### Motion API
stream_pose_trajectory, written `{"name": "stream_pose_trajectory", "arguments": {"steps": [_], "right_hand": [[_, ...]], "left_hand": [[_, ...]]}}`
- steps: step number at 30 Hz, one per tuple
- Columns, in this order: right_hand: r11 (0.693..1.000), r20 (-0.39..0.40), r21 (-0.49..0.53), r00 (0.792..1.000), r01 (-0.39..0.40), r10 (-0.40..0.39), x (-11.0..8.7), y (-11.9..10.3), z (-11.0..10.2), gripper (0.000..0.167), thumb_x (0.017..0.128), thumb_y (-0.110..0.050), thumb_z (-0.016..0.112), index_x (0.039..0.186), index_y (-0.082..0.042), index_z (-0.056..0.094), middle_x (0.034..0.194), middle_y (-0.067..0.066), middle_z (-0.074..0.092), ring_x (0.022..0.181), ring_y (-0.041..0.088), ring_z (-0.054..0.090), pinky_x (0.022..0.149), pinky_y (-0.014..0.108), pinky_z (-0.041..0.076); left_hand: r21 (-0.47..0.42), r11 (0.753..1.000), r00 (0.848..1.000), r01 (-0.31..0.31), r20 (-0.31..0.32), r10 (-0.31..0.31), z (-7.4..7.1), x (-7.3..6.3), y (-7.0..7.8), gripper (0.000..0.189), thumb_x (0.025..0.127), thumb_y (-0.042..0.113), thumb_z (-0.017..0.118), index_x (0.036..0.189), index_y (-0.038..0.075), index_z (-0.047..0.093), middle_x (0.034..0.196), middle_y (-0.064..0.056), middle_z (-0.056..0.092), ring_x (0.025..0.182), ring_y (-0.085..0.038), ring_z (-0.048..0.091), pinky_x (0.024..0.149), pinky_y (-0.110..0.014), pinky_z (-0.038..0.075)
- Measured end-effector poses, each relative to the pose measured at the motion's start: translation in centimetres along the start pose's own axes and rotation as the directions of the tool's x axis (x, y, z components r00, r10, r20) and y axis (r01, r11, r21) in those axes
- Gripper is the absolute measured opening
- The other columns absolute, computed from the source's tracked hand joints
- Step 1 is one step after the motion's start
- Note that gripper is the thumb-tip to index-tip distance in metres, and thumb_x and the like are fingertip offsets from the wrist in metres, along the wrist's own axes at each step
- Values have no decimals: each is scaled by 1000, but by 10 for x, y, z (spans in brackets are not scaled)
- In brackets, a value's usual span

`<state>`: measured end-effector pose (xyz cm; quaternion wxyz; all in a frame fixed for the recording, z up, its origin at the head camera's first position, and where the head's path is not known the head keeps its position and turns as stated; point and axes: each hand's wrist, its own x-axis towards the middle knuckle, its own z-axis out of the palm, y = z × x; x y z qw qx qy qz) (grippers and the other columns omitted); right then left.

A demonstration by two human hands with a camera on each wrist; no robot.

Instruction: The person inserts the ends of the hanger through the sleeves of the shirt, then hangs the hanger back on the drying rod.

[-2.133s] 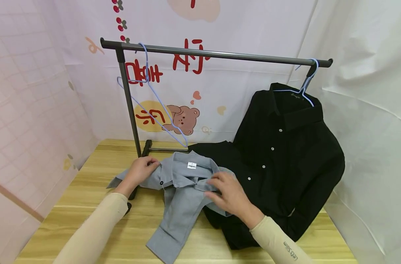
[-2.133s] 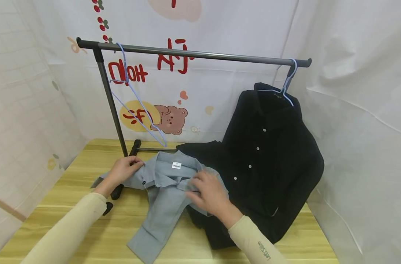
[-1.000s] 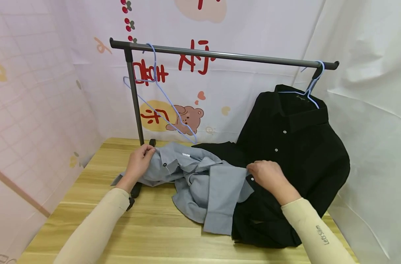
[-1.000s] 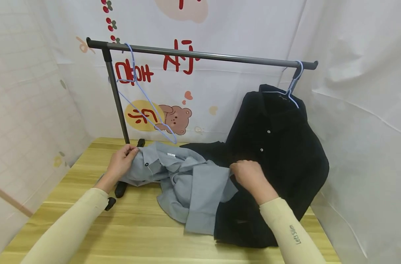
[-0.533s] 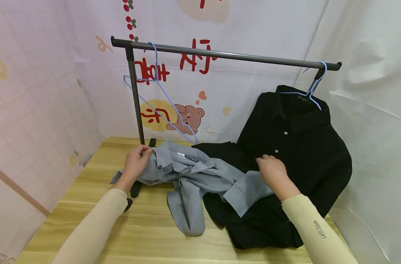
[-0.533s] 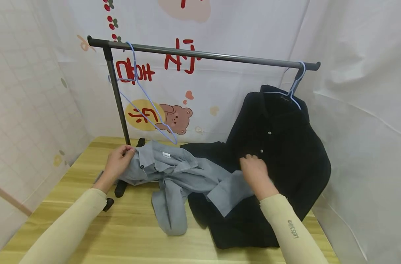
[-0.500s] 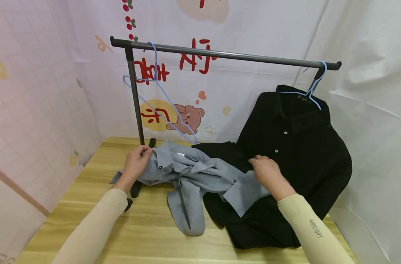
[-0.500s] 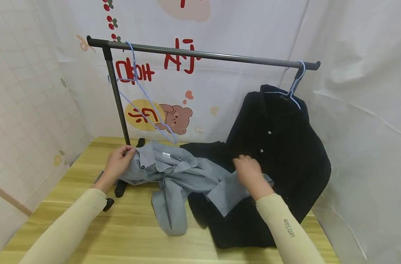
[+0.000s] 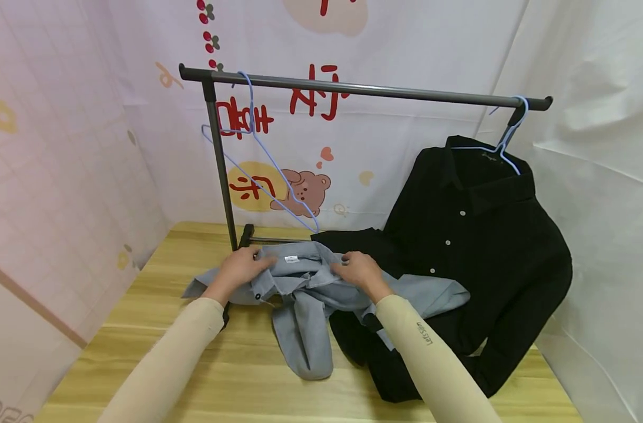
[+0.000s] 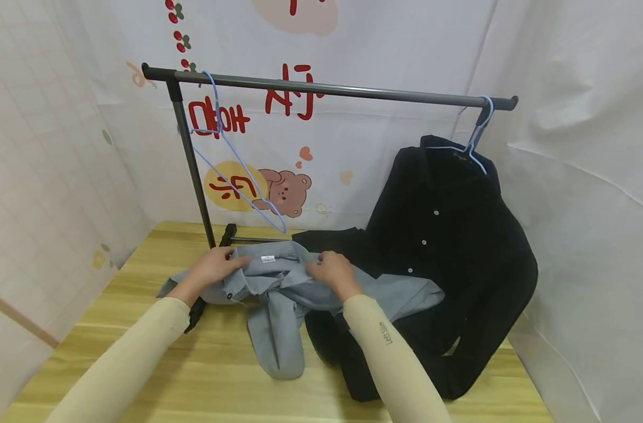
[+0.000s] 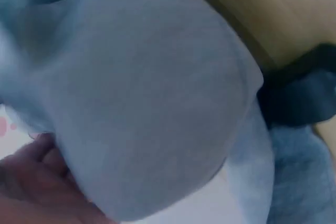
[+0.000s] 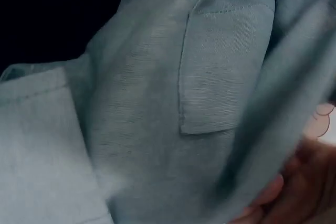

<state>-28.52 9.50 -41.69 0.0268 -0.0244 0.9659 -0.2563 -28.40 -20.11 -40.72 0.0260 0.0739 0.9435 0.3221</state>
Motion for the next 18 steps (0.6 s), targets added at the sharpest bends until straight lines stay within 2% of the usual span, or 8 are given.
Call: {"name": "stream_pose_trajectory", "arguments": {"steps": [3, 6, 8, 9, 11, 13, 16, 18], "right_hand": [[998, -73, -49, 997, 30, -34, -4, -5, -1, 40, 94, -23, 56, 130, -9, 66, 108, 10, 71, 80, 26, 62, 63, 37, 49], [989, -295, 117, 954, 92, -54, -16, -11, -11, 36, 94, -15, 50, 125, -11, 69, 74, 8, 67, 53, 26, 50, 45, 31, 34], [934, -404, 305, 913, 188, -51, -23, -15, -21, 36, 94, -14, 47, 121, -14, 71, 61, 8, 61, 49, 29, 50, 42, 30, 32], [893, -422, 384, 905, 233, -54, -27, -16, -25, 35, 95, -15, 47, 120, -15, 72, 61, 8, 61, 52, 31, 53, 43, 30, 32], [816, -391, 506, 917, 280, -72, -34, -16, -32, 34, 96, -15, 48, 120, -16, 72, 67, 10, 66, 60, 34, 59, 47, 27, 37], [784, -300, 554, 945, 281, -127, -37, -13, -33, 33, 97, -13, 49, 122, -14, 71, 82, 12, 72, 69, 37, 62, 51, 27, 38], [819, -187, 495, 956, 290, -226, -38, -6, -27, 30, 99, -11, 57, 127, -10, 69, 95, 9, 74, 77, 29, 65, 59, 24, 43], [837, -178, 448, 949, 314, -260, -37, -1, -21, 29, 97, -10, 64, 126, -9, 69, 96, 4, 75, 78, 21, 67, 62, 24, 47]], "left_hand": [[4, 1000, 996, -20, -85, 20, 4, -1, 1, 32, 98, 28, 56, 109, -2, 63, 83, -18, 59, 72, -31, 57, 65, -40, 45], [-76, 995, 963, -61, -267, 39, 5, -2, 5, 20, 98, 23, 55, 103, 5, 62, 73, -8, 50, 60, -23, 46, 57, -35, 36], [-159, 981, 938, -108, -344, 47, 5, -3, 10, 20, 101, 26, 53, 104, 8, 60, 74, -8, 49, 61, -23, 44, 58, -35, 35], [-195, 972, 932, -130, -358, 53, 5, -3, 14, 21, 102, 28, 53, 103, 8, 58, 76, -8, 48, 63, -23, 44, 60, -36, 35], [-257, 951, 933, -172, -352, 73, 5, -2, 21, 24, 104, 31, 50, 99, 8, 55, 76, -9, 46, 66, -25, 44, 62, -36, 35], [-308, 933, 948, -186, -307, 88, 7, -2, 27, 28, 105, 34, 49, 96, 7, 52, 76, -10, 44, 69, -26, 44, 64, -37, 36], [-348, 921, 973, -178, -204, 111, 10, -1, 33, 37, 104, 42, 49, 101, 6, 54, 87, -11, 52, 81, -26, 52, 73, -39, 41], [-399, 904, 988, -152, -90, 126, 10, -2, 34, 45, 103, 47, 50, 117, 5, 56, 108, -15, 59, 100, -28, 56, 86, -43, 44]]}}
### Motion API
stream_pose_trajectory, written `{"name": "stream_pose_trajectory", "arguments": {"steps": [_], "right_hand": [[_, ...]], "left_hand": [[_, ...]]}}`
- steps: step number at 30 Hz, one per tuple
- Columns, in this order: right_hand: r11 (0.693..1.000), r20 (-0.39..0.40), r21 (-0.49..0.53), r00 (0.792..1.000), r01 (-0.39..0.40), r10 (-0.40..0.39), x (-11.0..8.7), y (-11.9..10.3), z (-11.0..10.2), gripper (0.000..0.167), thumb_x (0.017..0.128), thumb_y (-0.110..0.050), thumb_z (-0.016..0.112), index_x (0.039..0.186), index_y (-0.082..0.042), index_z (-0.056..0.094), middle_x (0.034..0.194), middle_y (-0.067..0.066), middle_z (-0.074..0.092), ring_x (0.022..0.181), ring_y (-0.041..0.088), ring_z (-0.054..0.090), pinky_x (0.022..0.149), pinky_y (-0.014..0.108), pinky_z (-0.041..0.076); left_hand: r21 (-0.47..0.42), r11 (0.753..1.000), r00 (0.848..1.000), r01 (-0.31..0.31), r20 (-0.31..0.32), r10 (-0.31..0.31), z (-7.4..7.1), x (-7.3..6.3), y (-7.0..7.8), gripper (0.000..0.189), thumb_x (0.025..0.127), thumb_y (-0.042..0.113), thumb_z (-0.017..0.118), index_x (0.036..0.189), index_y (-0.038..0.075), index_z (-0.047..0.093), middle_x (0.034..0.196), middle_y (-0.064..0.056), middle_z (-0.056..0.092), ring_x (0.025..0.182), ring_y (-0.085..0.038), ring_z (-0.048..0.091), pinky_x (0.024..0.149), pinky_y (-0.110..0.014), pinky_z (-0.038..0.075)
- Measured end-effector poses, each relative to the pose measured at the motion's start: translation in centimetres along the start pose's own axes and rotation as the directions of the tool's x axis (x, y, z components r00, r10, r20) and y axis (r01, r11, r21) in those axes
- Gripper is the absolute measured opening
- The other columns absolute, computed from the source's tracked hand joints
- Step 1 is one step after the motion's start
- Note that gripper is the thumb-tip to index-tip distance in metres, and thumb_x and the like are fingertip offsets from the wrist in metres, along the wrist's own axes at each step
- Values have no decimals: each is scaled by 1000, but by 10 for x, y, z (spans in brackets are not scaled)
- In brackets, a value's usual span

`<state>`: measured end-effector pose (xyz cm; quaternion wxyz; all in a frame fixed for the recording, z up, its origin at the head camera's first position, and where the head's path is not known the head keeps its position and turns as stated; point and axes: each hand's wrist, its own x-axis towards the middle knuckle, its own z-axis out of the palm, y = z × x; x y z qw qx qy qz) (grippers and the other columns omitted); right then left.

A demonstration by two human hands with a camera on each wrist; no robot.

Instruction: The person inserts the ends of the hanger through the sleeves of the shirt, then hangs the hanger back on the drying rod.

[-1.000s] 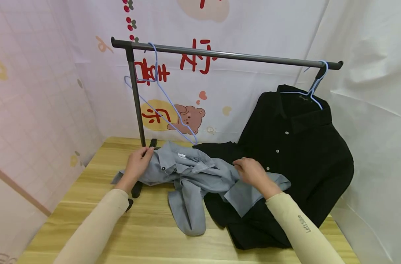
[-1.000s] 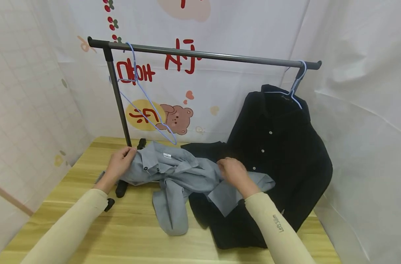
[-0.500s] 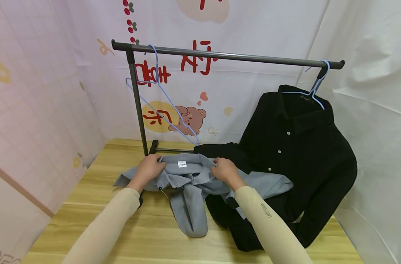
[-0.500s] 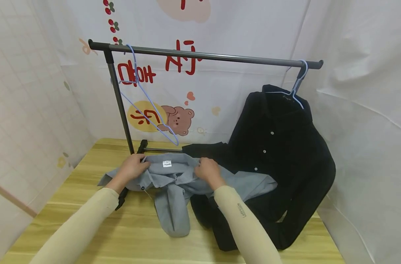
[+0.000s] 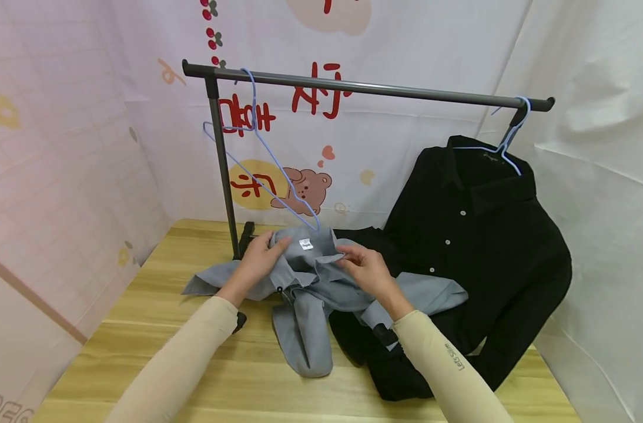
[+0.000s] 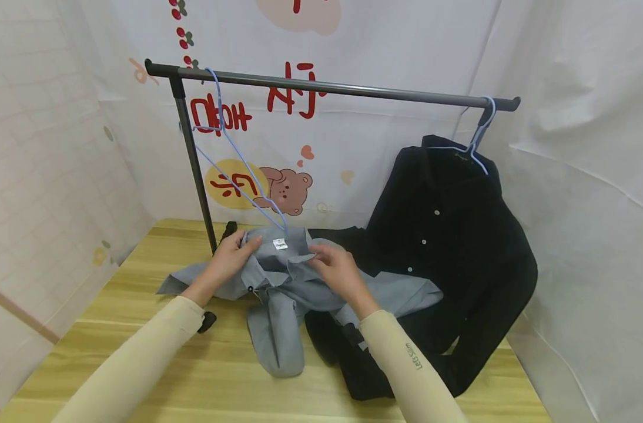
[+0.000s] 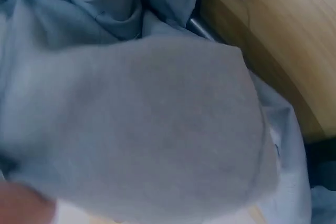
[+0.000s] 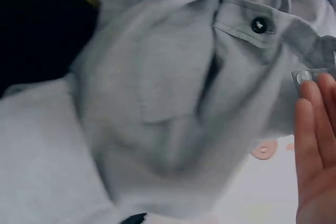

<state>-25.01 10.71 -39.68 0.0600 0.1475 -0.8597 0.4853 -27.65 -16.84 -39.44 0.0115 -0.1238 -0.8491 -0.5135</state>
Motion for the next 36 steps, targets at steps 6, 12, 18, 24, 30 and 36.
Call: {"name": "stream_pose_trajectory", "arguments": {"steps": [6, 12, 18, 24, 30, 36], "right_hand": [[998, -126, -45, 990, 53, -58, 2, 18, 1, 13, 91, -18, 74, 103, -14, 78, 96, 3, 64, 78, 19, 58, 67, 32, 48], [988, -19, 149, 999, -43, 46, 14, 29, -1, 23, 95, -18, 69, 115, -6, 68, 140, 11, 52, 117, 29, 58, 98, 44, 46], [977, 149, 141, 979, -159, 138, 22, 40, 3, 48, 98, -22, 66, 141, -7, 54, 130, 13, 61, 119, 27, 58, 99, 43, 46], [992, 119, 107, 992, -62, 49, 22, 42, 11, 23, 100, -18, 62, 117, -4, 68, 114, 13, 65, 101, 27, 62, 86, 39, 50], [954, 179, -224, 971, 199, -160, 24, 30, 18, 52, 101, 2, 51, 150, -16, 46, 148, 17, 40, 101, 32, 65, 80, 40, 54], [804, 280, -507, 942, 310, -186, 25, 21, 19, 35, 103, -5, 49, 132, -19, 63, 156, 14, 32, 56, 14, 50, 50, 27, 38]], "left_hand": [[-97, 995, 934, 27, 356, 9, -15, -9, -1, 76, 93, 17, 64, 157, 6, 23, 156, -19, 31, 139, -36, 34, 109, -53, 32], [23, 994, 934, -103, 345, 89, -19, -18, -12, 20, 95, 8, 66, 114, 5, 62, 97, -7, 61, 86, -19, 56, 76, -34, 46], [31, 996, 989, -85, 126, 80, -13, -20, -15, 25, 101, 27, 60, 85, 9, 59, 65, 1, 37, 60, -15, 34, 61, -32, 32], [-30, 1000, 999, 10, -44, -11, -9, -15, -18, 34, 104, 37, 52, 89, 6, 56, 69, -6, 49, 62, -23, 48, 64, -35, 39], [113, 993, 999, 32, -38, -28, -9, -12, -19, 39, 102, 27, 60, 135, 10, 51, 123, -19, 60, 110, -35, 58, 90, -49, 46], [387, 887, 964, -253, 180, 196, -13, -17, -18, 59, 94, 1, 61, 149, 15, 47, 159, -22, 20, 107, -35, 60, 84, -47, 49]]}}
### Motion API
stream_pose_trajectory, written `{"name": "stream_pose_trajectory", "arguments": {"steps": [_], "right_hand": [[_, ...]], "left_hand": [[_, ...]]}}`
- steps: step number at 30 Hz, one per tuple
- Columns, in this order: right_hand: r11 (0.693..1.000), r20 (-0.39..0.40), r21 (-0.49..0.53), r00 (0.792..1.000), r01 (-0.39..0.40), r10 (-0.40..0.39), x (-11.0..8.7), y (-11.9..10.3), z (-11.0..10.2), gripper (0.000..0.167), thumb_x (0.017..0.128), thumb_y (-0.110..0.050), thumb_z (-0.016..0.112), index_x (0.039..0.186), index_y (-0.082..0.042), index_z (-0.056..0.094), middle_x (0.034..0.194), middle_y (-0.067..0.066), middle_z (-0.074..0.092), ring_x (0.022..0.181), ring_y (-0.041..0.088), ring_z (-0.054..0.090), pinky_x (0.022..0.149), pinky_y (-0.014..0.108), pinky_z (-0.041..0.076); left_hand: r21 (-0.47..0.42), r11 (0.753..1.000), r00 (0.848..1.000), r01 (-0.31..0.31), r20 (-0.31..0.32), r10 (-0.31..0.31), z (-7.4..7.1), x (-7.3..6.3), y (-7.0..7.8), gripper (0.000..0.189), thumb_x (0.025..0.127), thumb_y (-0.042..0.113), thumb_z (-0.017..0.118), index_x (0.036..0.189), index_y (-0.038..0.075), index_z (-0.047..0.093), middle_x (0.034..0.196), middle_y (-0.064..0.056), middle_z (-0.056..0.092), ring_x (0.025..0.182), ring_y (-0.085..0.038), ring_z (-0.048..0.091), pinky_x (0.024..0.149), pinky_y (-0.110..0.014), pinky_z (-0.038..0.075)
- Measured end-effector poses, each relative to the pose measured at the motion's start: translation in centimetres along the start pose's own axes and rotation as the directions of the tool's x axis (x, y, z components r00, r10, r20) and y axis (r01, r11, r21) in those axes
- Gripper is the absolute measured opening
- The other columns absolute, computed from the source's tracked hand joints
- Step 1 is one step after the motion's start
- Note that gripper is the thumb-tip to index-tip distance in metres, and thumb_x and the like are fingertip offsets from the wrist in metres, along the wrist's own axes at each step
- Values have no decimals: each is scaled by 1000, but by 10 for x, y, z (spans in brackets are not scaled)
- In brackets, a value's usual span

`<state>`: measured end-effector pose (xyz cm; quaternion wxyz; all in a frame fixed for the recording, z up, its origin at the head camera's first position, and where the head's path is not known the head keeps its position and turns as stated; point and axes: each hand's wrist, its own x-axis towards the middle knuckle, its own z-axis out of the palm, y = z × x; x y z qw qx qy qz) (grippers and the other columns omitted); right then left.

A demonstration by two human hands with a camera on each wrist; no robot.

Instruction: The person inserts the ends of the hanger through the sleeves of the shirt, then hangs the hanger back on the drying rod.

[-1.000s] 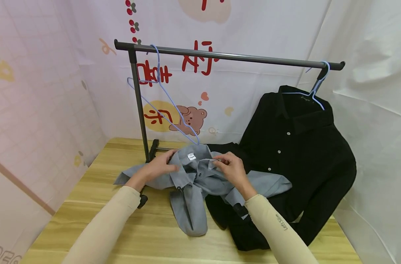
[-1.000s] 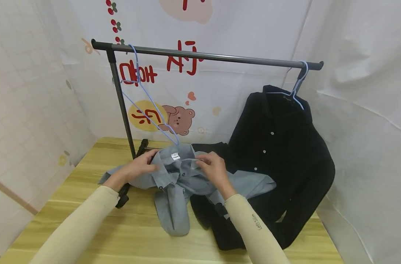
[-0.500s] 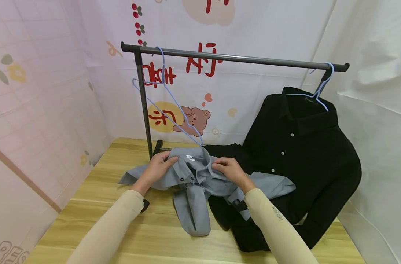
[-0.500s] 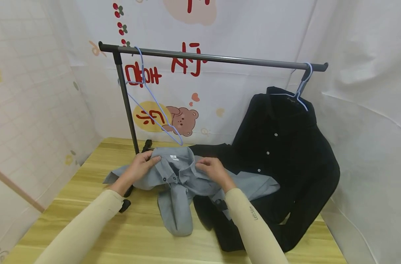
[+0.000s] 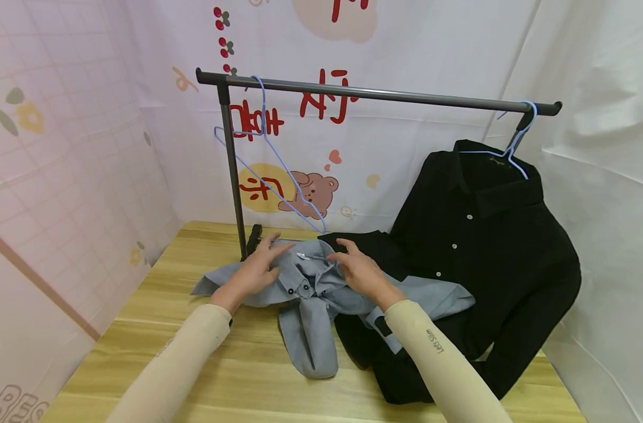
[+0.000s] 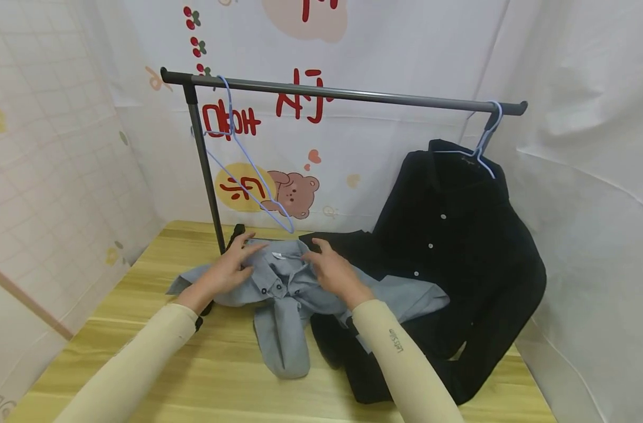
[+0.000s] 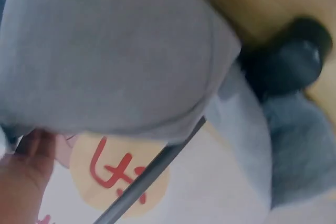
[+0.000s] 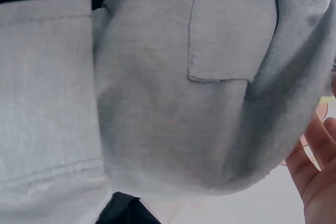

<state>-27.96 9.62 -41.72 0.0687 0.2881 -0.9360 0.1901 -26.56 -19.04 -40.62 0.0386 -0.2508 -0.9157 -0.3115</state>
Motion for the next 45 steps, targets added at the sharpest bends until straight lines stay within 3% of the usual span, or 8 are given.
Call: {"name": "stream_pose_trajectory", "arguments": {"steps": [6, 12, 20, 25, 29, 35, 41, 45], "right_hand": [[999, 20, 30, 999, -28, 28, -6, 4, -4, 23, 102, -10, 54, 115, -21, 70, 152, 12, 39, 74, 17, 62, 62, 32, 47], [975, 4, 221, 1000, -6, 5, -14, 5, -23, 12, 100, -11, 61, 105, -18, 69, 143, 13, 49, 117, 29, 58, 91, 48, 48], [748, -74, 663, 993, -21, 93, -21, -12, -32, 6, 98, -9, 63, 99, -5, 59, 130, 19, 56, 112, 29, 56, 86, 40, 48], [811, -70, 564, 969, -157, 236, -23, -20, -5, 26, 92, -19, 74, 110, -8, 59, 121, 15, 54, 92, 24, 58, 69, 33, 49], [838, 51, 454, 948, -301, 313, -29, -14, 15, 56, 94, -41, 69, 140, -13, 54, 128, 10, 56, 93, 24, 60, 73, 39, 51], [590, 232, 681, 892, -433, 387, -30, -6, 21, 54, 102, -44, 52, 132, 1, 56, 100, 18, 59, 66, 28, 58, 61, 39, 54], [794, 250, 417, 895, -443, 369, -25, -5, 23, 47, 97, -28, 64, 136, -5, 57, 71, 7, 62, 46, 17, 54, 49, 32, 48], [738, 144, 490, 878, -464, 456, -24, -11, 16, 48, 97, -10, 51, 145, -16, 53, 55, 4, 52, 40, 20, 51, 46, 37, 49]], "left_hand": [[170, 977, 992, -125, 36, 121, 3, -1, -3, 18, 91, 10, 73, 108, 17, 73, 152, -23, 33, 131, -44, 44, 97, -59, 41], [-131, 991, 985, 9, -170, -32, 1, 5, -4, 8, 94, 14, 71, 97, 8, 68, 141, -20, 42, 122, -39, 49, 92, -52, 44], [-362, 925, 938, 112, -268, -219, 3, 17, 17, 15, 95, 13, 69, 107, 5, 65, 121, -14, 56, 109, -32, 54, 90, -48, 43], [-428, 896, 978, 116, -107, -178, 17, 18, 19, 36, 96, 1, 63, 130, 8, 55, 125, -14, 58, 115, -32, 54, 96, -50, 42], [-387, 905, 972, 180, -69, -223, 28, 10, 11, 53, 94, -4, 62, 142, 11, 47, 131, -18, 56, 118, -33, 54, 92, -49, 42], [-356, 891, 919, 281, -166, -356, 41, -4, 6, 59, 94, 2, 61, 148, 12, 41, 139, -22, 51, 109, -35, 57, 83, -47, 42], [-406, 880, 901, 246, -240, -363, 50, -6, 9, 57, 93, -2, 60, 146, 11, 45, 135, -22, 55, 120, -36, 54, 96, -53, 42], [-417, 877, 903, 239, -236, -359, 51, -4, 12, 54, 94, 0, 60, 145, 13, 46, 138, -23, 53, 124, -37, 52, 97, -53, 41]]}}
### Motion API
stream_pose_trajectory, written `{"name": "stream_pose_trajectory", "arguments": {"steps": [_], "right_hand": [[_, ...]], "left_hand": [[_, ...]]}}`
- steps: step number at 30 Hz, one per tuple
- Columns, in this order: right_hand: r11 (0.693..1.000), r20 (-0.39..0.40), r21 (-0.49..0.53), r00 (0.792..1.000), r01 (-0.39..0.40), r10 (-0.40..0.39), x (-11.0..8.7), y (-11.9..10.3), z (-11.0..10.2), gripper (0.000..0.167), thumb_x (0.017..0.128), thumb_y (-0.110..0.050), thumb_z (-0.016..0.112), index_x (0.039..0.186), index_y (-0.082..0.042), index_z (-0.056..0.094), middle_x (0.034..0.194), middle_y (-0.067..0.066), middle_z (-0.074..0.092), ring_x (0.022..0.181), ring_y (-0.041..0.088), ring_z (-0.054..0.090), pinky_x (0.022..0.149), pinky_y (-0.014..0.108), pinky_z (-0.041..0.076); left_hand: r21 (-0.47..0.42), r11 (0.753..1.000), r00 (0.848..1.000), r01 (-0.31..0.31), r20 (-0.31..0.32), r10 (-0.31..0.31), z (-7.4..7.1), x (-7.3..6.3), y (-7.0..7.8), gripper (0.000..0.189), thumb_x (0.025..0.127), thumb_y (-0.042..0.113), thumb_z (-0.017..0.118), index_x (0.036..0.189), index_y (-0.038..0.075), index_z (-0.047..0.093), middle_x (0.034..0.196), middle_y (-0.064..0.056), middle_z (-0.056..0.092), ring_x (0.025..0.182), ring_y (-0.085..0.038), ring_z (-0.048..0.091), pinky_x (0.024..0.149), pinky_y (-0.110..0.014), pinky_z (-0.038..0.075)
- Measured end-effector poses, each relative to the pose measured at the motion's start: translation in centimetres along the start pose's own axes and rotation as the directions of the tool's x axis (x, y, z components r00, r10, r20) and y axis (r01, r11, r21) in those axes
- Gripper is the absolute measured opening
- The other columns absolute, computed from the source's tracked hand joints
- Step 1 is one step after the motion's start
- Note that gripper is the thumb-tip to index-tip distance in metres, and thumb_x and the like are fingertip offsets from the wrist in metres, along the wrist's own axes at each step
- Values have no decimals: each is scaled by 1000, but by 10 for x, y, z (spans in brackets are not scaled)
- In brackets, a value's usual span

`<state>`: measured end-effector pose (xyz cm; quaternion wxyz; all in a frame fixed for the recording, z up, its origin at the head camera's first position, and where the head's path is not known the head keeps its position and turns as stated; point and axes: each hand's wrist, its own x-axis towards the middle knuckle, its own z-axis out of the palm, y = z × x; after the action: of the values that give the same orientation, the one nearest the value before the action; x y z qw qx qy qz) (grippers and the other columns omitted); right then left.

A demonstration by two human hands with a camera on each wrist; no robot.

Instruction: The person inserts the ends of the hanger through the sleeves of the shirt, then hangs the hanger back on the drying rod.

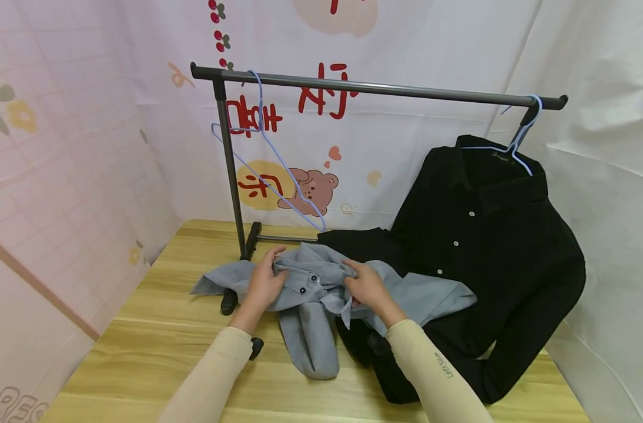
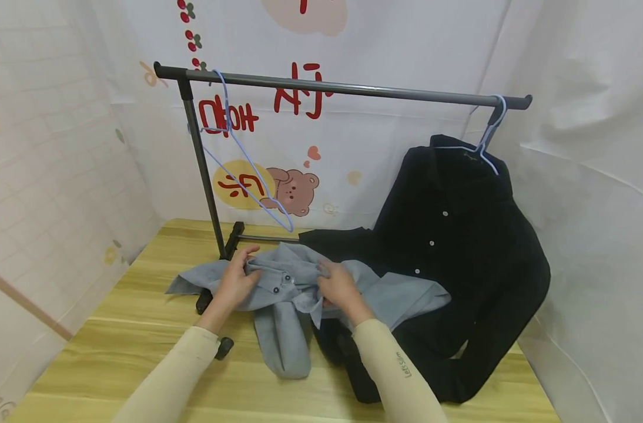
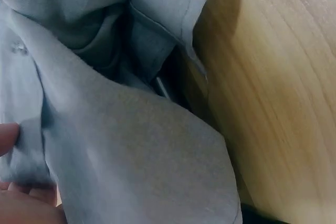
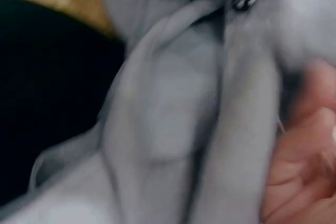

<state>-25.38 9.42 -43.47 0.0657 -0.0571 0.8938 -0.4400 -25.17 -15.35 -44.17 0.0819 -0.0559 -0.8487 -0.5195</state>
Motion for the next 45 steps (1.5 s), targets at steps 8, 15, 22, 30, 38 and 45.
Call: {"name": "stream_pose_trajectory", "arguments": {"steps": [8, 15, 22, 30, 38, 45], "right_hand": [[910, 65, 408, 992, 72, -108, -5, -10, -20, 31, 101, -9, 49, 128, -4, 65, 80, 11, 69, 58, 16, 65, 58, 31, 54], [952, 72, 273, 984, 140, -165, -6, -9, -34, 35, 94, -13, 69, 128, -5, 64, 94, 22, 69, 71, 23, 67, 66, 33, 55], [985, -289, -121, 945, 124, -154, -6, -5, -18, 19, 94, -26, 70, 87, -11, 59, 82, 4, 54, 71, 20, 50, 63, 34, 41], [919, -321, -393, 931, 34, -172, -7, 7, 6, 14, 89, -10, 69, 92, -10, 55, 70, 3, 55, 59, 21, 51, 57, 38, 42], [898, -252, -439, 956, 27, -152, -8, 13, 5, 17, 85, -14, 76, 99, -10, 66, 92, 7, 66, 74, 22, 58, 66, 41, 47], [933, -199, -360, 975, 24, -101, -10, 0, -6, 42, 87, -11, 60, 129, -15, 62, 129, 7, 59, 83, 22, 54, 68, 39, 42]], "left_hand": [[4, 1000, 1000, 10, -6, -10, -2, 6, 6, 51, 98, 7, 60, 146, 16, 45, 143, -20, 49, 65, -22, 50, 62, -37, 41], [22, 999, 998, -44, -40, 45, -2, 10, 12, 49, 97, 6, 61, 143, 14, 47, 135, -22, 55, 80, -29, 58, 67, -40, 44], [-8, 999, 999, -32, 5, 32, 4, 13, 14, 48, 98, 10, 64, 143, 14, 49, 118, -15, 59, 100, -28, 56, 78, -43, 45], [90, 995, 997, -48, 56, 44, 11, 7, 5, 45, 96, 12, 66, 139, 3, 55, 114, -14, 64, 102, -29, 63, 86, -45, 50], [354, 935, 993, -13, 113, -29, -2, -5, -8, 57, 99, 40, 61, 139, 0, 56, 120, -15, 67, 112, -35, 60, 102, -62, 33], [265, 964, 982, -17, 188, -35, -1, -4, -18, 56, 100, 46, 57, 136, 4, 60, 134, -15, 61, 124, -36, 54, 102, -52, 41]]}}
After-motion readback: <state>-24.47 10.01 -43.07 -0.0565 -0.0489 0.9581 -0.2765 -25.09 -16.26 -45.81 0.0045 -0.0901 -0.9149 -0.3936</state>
